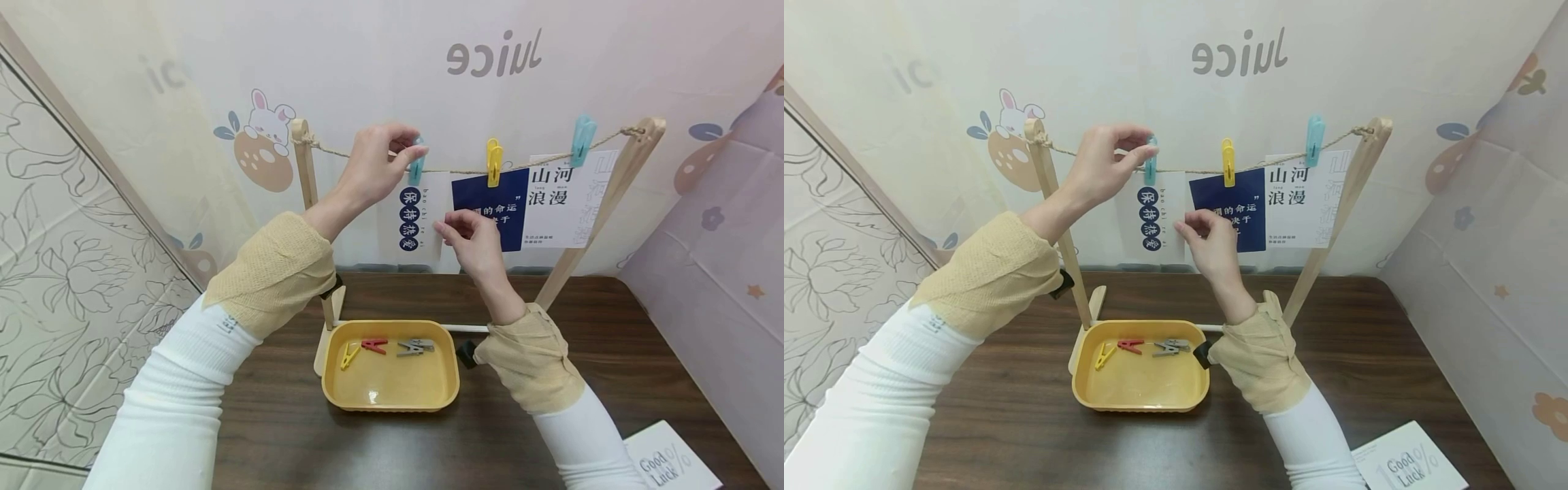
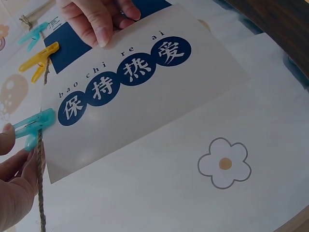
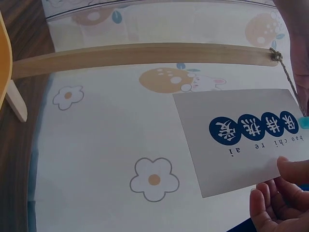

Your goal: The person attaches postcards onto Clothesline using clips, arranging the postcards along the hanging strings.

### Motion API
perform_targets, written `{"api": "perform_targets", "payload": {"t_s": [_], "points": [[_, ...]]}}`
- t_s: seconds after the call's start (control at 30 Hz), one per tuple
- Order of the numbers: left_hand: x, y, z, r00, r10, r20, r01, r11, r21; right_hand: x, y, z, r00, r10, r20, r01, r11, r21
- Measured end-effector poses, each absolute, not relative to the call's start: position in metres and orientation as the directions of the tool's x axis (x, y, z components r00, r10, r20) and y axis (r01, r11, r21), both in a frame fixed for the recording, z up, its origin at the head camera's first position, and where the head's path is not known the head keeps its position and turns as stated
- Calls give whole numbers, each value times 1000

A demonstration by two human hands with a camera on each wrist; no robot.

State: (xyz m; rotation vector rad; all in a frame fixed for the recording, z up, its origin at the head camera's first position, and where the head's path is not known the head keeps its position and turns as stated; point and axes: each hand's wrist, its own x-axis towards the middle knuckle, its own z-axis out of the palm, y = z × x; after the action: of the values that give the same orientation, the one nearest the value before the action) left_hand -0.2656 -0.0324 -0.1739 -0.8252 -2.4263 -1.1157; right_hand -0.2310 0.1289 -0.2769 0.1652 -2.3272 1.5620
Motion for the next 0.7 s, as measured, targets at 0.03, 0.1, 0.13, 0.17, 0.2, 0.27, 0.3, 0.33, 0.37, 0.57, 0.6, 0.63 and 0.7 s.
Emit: {"api": "perform_targets", "payload": {"t_s": [0.03, 0.1, 0.13, 0.17, 0.2, 0.27, 0.3, 0.33, 0.37, 0.57, 0.6, 0.63, 0.7], "points": [[-265, -33, -174, -773, 360, 523, 631, 524, 572, -231, 129, -277, -936, 85, 340, -282, 395, -874], [-265, -33, -173, -775, 356, 522, 628, 529, 572, -230, 129, -277, -933, 80, 351, -293, 401, -868], [-265, -33, -173, -777, 353, 521, 625, 530, 573, -229, 129, -277, -931, 79, 358, -298, 403, -865], [-264, -33, -173, -779, 351, 519, 622, 531, 575, -229, 129, -277, -928, 78, 364, -303, 408, -861], [-264, -33, -173, -782, 348, 518, 619, 534, 576, -228, 129, -278, -926, 76, 370, -308, 412, -857], [-264, -34, -173, -787, 343, 512, 612, 537, 580, -226, 130, -279, -921, 74, 382, -318, 423, -849], [-264, -34, -173, -790, 341, 509, 609, 536, 585, -225, 130, -279, -918, 74, 389, -323, 426, -845], [-264, -34, -173, -793, 339, 507, 606, 533, 591, -223, 130, -280, -916, 77, 393, -326, 429, -842], [-264, -34, -173, -795, 335, 506, 603, 527, 598, -222, 131, -281, -914, 77, 397, -328, 433, -840], [-263, -35, -173, -797, 316, 515, 601, 493, 629, -212, 135, -289, -902, 82, 423, -351, 433, -830], [-262, -35, -174, -795, 314, 519, 603, 490, 629, -211, 136, -290, -901, 82, 426, -354, 429, -831], [-262, -36, -174, -793, 310, 525, 607, 484, 631, -209, 137, -291, -900, 81, 427, -356, 426, -832], [-260, -37, -175, -782, 299, 546, 620, 461, 635, -206, 139, -295, -901, 80, 427, -358, 421, -833]]}}
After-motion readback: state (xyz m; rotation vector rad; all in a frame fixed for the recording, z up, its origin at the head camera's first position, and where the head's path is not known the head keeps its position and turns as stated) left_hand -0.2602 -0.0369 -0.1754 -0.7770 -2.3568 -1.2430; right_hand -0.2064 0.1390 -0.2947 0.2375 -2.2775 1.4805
